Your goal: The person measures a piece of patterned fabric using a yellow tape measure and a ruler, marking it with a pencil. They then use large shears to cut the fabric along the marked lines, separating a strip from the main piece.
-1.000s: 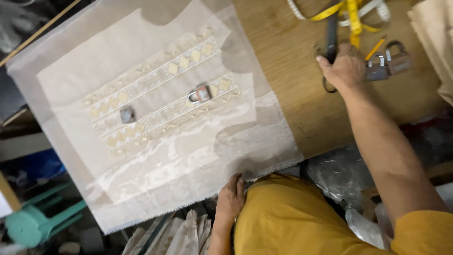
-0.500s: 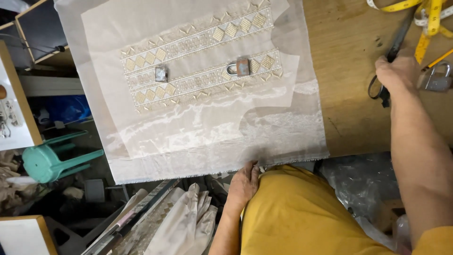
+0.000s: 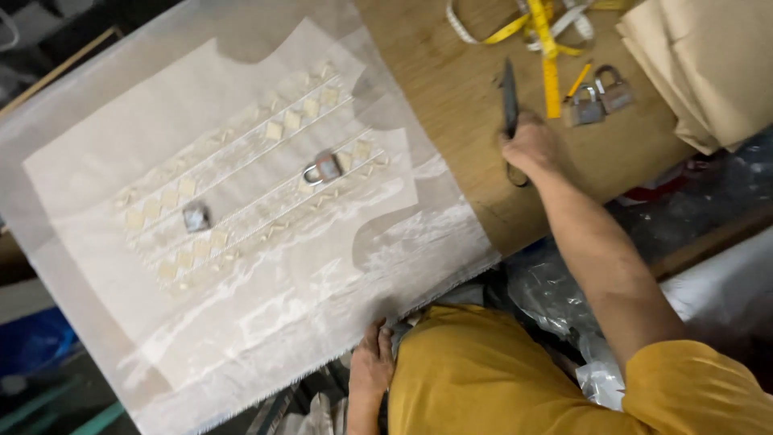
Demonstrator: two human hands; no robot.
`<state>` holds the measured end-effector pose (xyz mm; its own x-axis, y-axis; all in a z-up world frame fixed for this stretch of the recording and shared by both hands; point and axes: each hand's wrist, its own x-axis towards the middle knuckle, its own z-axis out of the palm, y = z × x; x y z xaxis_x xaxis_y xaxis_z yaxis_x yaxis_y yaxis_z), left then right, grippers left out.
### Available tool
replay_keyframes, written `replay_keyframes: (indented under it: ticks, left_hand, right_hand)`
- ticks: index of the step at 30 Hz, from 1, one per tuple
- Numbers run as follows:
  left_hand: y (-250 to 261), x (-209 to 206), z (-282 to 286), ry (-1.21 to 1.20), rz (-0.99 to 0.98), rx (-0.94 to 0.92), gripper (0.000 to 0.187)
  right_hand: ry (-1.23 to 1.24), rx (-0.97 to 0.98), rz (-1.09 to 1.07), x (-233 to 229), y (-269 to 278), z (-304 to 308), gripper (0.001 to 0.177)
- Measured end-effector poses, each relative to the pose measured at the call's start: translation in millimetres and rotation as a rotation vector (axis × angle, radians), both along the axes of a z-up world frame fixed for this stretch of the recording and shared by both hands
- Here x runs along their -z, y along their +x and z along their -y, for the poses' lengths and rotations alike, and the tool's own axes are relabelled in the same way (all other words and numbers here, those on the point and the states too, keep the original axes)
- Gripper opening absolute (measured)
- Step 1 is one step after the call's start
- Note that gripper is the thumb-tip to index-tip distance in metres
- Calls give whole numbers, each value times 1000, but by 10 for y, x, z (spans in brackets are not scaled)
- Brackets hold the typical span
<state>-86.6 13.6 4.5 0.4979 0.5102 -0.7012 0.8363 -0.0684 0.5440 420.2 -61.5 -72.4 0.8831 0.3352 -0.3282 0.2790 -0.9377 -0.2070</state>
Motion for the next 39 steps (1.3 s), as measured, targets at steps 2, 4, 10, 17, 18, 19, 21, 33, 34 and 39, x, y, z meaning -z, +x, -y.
replay_keyframes:
  ticks: [2, 4, 10, 17, 18, 19, 21, 33, 34, 39]
  left_hand:
    - [6, 158, 46, 13, 4, 43, 44]
    - [77, 175, 71, 29, 2, 73, 43]
    - [295, 161, 129, 13, -27, 32, 49]
    - [447, 236, 158, -52, -163, 5, 50]
    - [462, 254, 156, -45, -170, 12, 48]
    - [515, 221, 145, -42, -172, 10, 48]
    - [620, 160, 113, -79, -197, 1, 53]
    - [1426, -224, -99, 52, 116, 116, 41]
    - [1440, -256, -98, 51, 114, 115, 41]
    - [1342, -125, -22, 16, 71, 100, 45]
  right_hand:
    - [30, 1, -20, 5, 50, 12, 44]
    - [63, -12, -46, -23, 95, -15, 47]
    - [83, -1, -67, -246, 347, -132, 47]
    - [145, 94, 161, -379, 1000, -242, 37]
    - [90, 68, 148, -318, 1100, -254, 32]
    - [94, 66, 145, -264, 1106, -254, 32]
    - [94, -63, 322, -159, 1114, -225, 28]
    - [92, -521, -124, -853, -201, -507, 43]
    - [91, -522, -125, -958, -160, -517, 43]
    - [165, -96, -217, -881, 357, -332, 34]
